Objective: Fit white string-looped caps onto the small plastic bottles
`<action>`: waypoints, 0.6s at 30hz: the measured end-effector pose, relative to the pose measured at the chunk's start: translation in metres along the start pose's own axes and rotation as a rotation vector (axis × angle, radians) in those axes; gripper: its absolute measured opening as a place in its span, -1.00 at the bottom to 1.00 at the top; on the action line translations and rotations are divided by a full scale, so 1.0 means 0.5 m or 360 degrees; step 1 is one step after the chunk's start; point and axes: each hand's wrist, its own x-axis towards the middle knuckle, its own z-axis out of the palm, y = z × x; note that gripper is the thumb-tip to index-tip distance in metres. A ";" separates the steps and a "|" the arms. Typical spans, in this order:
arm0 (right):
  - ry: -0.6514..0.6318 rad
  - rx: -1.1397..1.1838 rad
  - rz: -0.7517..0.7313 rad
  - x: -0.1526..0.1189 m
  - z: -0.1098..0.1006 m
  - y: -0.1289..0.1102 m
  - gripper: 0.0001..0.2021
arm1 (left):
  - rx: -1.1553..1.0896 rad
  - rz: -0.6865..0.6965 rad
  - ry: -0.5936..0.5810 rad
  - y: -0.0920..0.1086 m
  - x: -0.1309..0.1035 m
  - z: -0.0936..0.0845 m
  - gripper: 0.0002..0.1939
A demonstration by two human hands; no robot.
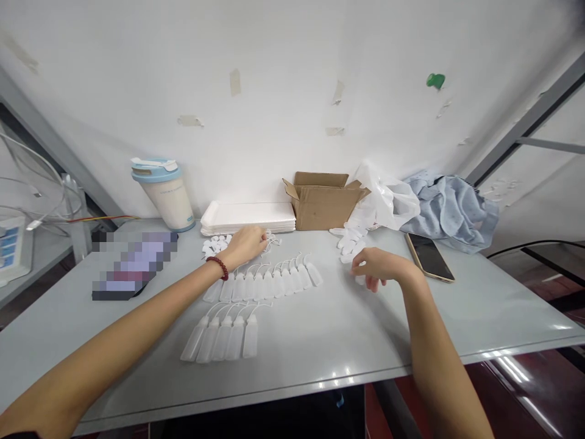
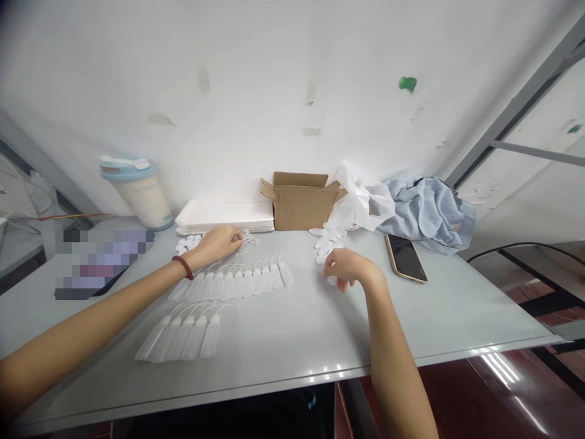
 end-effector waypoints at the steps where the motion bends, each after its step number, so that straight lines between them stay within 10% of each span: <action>1: 0.0014 0.0004 -0.0048 0.000 0.000 -0.001 -0.82 | -0.0033 0.0003 0.0014 0.000 -0.002 -0.003 -0.78; 18: 0.0563 0.0232 -0.0869 0.007 0.040 -0.051 -0.81 | -0.0357 -0.0007 0.0258 -0.021 -0.037 -0.025 -0.72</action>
